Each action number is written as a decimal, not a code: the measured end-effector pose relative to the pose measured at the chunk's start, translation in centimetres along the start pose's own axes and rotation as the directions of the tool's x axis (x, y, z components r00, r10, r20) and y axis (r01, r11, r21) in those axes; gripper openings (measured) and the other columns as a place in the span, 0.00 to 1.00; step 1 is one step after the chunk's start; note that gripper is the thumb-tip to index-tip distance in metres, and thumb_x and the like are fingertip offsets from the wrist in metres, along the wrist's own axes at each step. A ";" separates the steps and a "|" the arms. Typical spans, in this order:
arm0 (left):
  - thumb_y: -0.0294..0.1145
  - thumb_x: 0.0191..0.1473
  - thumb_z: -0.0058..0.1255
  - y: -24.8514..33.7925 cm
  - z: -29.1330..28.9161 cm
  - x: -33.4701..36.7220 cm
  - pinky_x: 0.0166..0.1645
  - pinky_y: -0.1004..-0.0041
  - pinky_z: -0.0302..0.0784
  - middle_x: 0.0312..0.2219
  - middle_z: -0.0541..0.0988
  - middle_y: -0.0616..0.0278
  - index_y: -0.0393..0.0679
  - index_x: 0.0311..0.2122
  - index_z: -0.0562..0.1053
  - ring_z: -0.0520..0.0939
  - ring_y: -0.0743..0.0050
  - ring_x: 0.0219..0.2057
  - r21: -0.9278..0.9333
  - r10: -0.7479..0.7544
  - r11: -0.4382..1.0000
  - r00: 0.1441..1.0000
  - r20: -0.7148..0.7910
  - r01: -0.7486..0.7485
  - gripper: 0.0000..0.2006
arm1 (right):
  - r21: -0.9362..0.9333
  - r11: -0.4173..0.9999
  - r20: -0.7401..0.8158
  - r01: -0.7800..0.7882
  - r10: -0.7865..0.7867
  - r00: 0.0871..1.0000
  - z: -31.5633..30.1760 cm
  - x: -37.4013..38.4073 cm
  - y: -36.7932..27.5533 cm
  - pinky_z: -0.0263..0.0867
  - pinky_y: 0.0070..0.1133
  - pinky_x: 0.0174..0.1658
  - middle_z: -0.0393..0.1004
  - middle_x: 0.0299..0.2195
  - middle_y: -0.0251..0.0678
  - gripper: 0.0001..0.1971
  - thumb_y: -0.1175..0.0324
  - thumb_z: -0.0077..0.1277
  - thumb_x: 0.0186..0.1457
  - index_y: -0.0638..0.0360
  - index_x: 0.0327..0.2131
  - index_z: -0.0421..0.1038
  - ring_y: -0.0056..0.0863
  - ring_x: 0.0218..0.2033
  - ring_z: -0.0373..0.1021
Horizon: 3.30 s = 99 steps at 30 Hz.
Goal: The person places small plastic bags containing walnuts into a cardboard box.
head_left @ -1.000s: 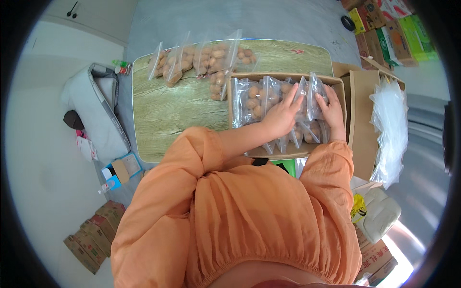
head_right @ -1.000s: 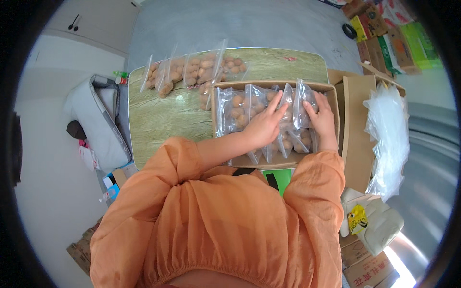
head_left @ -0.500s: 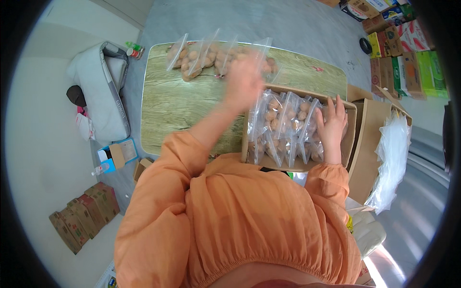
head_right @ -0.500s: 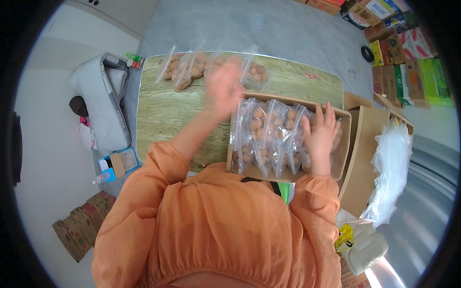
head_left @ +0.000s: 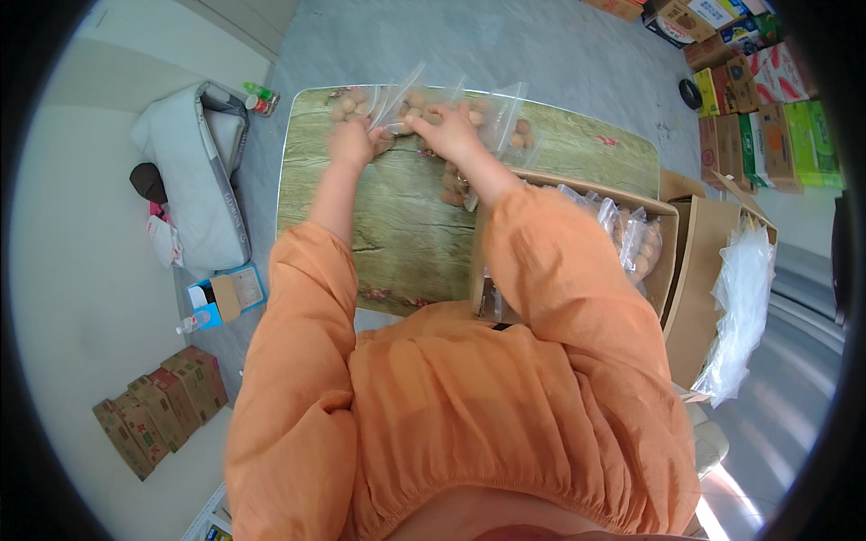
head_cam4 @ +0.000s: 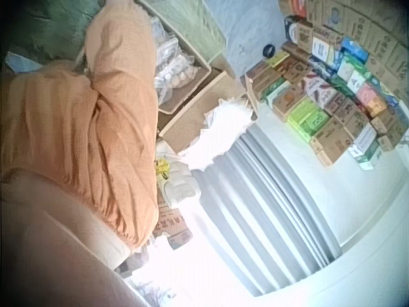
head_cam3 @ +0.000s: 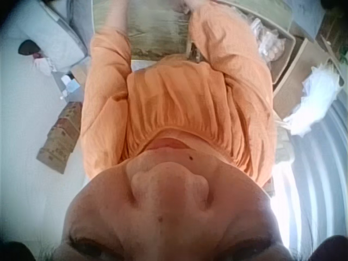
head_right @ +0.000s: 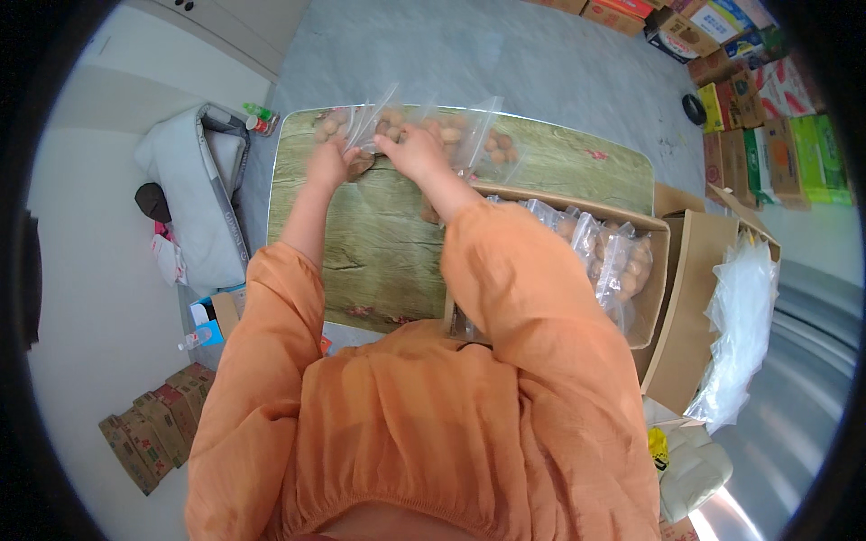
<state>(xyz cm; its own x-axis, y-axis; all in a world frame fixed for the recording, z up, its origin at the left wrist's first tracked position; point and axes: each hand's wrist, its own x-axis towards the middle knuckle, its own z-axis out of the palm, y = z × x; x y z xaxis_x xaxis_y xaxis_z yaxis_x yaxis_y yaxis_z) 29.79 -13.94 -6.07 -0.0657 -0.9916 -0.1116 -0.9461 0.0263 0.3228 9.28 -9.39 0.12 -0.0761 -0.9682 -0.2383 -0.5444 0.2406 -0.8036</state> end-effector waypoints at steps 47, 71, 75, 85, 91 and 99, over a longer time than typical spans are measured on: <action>0.35 0.56 0.56 11.9 0.1 -26.4 0.37 0.82 0.67 0.29 0.79 0.68 0.38 0.37 0.78 0.73 0.85 0.29 -0.792 0.376 0.558 0.776 0.505 0.245 0.11 | -0.384 0.923 -0.489 -0.016 -0.189 0.852 -13.2 -32.9 10.6 0.68 0.34 0.43 0.76 0.31 0.47 0.10 0.63 0.54 0.53 0.60 0.31 0.76 0.46 0.39 0.72; 0.24 0.51 0.57 16.6 2.3 -23.8 0.39 0.73 0.75 0.35 0.79 0.61 0.36 0.48 0.69 0.78 0.76 0.35 -0.804 0.572 0.586 0.754 0.323 -0.100 0.18 | -0.589 0.790 -0.631 -0.171 -0.317 0.709 -19.6 -30.7 21.3 0.50 0.42 0.62 0.71 0.51 0.41 0.33 0.81 0.45 0.48 0.52 0.60 0.59 0.40 0.60 0.60; 0.26 0.49 0.59 16.5 1.4 -24.9 0.40 0.70 0.75 0.36 0.79 0.57 0.34 0.50 0.68 0.79 0.71 0.35 -0.670 0.582 0.712 0.711 0.394 -0.211 0.22 | -0.604 0.797 -0.384 0.005 -0.297 0.874 -17.3 -31.8 20.3 0.44 0.44 0.64 0.68 0.54 0.45 0.29 0.69 0.52 0.49 0.55 0.58 0.63 0.41 0.61 0.58; 0.35 0.46 0.62 18.9 -1.0 -25.0 0.54 0.57 0.68 0.51 0.69 0.39 0.31 0.51 0.66 0.71 0.40 0.51 -0.620 0.499 0.716 0.857 0.131 -0.322 0.29 | -0.629 0.773 -0.291 0.083 -0.333 0.897 -12.8 -32.0 14.4 0.40 0.46 0.65 0.57 0.63 0.36 0.28 0.60 0.54 0.52 0.47 0.58 0.64 0.37 0.64 0.53; 0.38 0.49 0.58 19.9 -2.3 -24.1 0.63 0.49 0.53 0.61 0.60 0.55 0.48 0.60 0.61 0.59 0.51 0.62 -0.177 0.935 0.340 0.352 -0.043 -0.924 0.32 | -0.638 0.752 -0.172 0.168 -0.352 0.920 -12.6 -31.6 14.7 0.39 0.51 0.64 0.59 0.62 0.33 0.28 0.59 0.54 0.52 0.48 0.58 0.64 0.36 0.64 0.53; 0.51 0.50 0.55 18.6 2.2 -26.6 0.61 0.32 0.40 0.65 0.52 0.61 0.57 0.63 0.58 0.49 0.56 0.67 -0.099 0.915 0.390 0.373 0.151 -0.916 0.36 | -0.468 0.861 -0.128 0.200 -0.289 0.949 -14.4 -32.3 16.2 0.31 0.52 0.64 0.56 0.63 0.35 0.35 0.51 0.54 0.51 0.50 0.61 0.59 0.41 0.66 0.48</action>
<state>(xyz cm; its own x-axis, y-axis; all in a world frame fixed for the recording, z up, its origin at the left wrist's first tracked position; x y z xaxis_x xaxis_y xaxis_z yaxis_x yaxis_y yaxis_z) 13.25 13.17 0.84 -0.9383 -0.3270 0.1124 -0.2772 0.9056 0.3211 -9.09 24.83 2.63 -0.0215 -0.9969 0.0763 -0.8747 -0.0182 -0.4843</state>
